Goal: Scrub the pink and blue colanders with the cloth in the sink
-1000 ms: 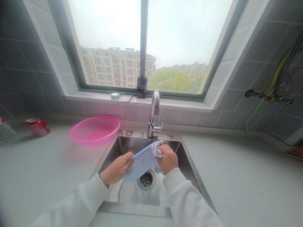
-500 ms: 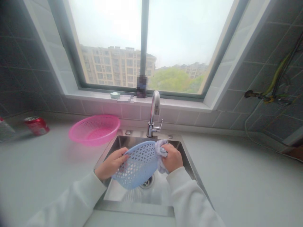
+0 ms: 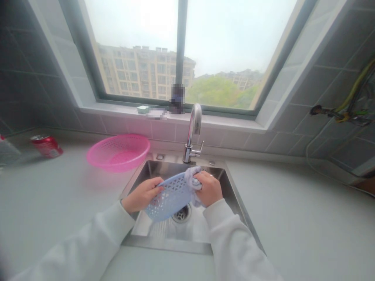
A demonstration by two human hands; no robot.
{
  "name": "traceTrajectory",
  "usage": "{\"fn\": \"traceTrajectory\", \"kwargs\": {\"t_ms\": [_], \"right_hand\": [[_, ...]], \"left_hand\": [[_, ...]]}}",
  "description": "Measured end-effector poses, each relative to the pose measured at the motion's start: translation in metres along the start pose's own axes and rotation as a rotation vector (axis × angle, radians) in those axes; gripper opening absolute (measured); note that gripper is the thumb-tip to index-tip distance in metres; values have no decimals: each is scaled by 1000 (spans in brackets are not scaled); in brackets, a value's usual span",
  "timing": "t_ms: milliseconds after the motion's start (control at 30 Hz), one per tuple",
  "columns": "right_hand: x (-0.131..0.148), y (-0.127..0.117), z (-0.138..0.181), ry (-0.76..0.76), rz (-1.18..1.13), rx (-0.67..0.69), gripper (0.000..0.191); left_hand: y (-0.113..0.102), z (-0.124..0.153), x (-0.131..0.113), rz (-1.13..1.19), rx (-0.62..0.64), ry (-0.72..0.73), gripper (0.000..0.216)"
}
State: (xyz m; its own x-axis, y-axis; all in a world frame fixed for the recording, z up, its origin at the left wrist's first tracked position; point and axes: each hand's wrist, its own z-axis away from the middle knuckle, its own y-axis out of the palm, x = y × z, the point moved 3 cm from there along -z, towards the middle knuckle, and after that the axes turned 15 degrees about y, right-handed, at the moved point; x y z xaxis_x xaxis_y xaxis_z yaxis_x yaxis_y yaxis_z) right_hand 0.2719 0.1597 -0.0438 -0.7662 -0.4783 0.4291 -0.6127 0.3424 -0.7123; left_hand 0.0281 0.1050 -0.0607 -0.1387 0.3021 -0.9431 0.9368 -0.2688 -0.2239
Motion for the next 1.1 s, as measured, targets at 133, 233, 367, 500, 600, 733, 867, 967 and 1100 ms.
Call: {"fn": "traceTrajectory", "kwargs": {"t_ms": [133,233,367,500,600,733,867,967,1100], "right_hand": [[-43,-6,-11,120,-149,-19,18],[-34,-11,-7,77,-181,-52,16],[22,-13,11,-226,-125,-98,11],[48,-1,23,-425,-56,-29,17],[14,2,10,-170,26,-65,17],[-28,-6,-3,66,108,-125,19],[10,-11,7,-200,12,-174,17],[45,-3,18,-406,-42,-103,21],[22,5,9,-251,38,-115,18]], "left_hand": [[-11,3,-10,129,-53,-13,42],[-10,2,-10,136,-77,-1,42],[2,-2,-1,77,-42,9,37],[8,-3,2,-63,-5,60,30],[4,0,-1,-14,-4,19,32],[0,2,-4,118,-25,-21,41],[5,0,2,115,-62,-15,43],[8,-2,6,30,-39,19,42],[6,-1,7,-10,-17,27,41]]}}
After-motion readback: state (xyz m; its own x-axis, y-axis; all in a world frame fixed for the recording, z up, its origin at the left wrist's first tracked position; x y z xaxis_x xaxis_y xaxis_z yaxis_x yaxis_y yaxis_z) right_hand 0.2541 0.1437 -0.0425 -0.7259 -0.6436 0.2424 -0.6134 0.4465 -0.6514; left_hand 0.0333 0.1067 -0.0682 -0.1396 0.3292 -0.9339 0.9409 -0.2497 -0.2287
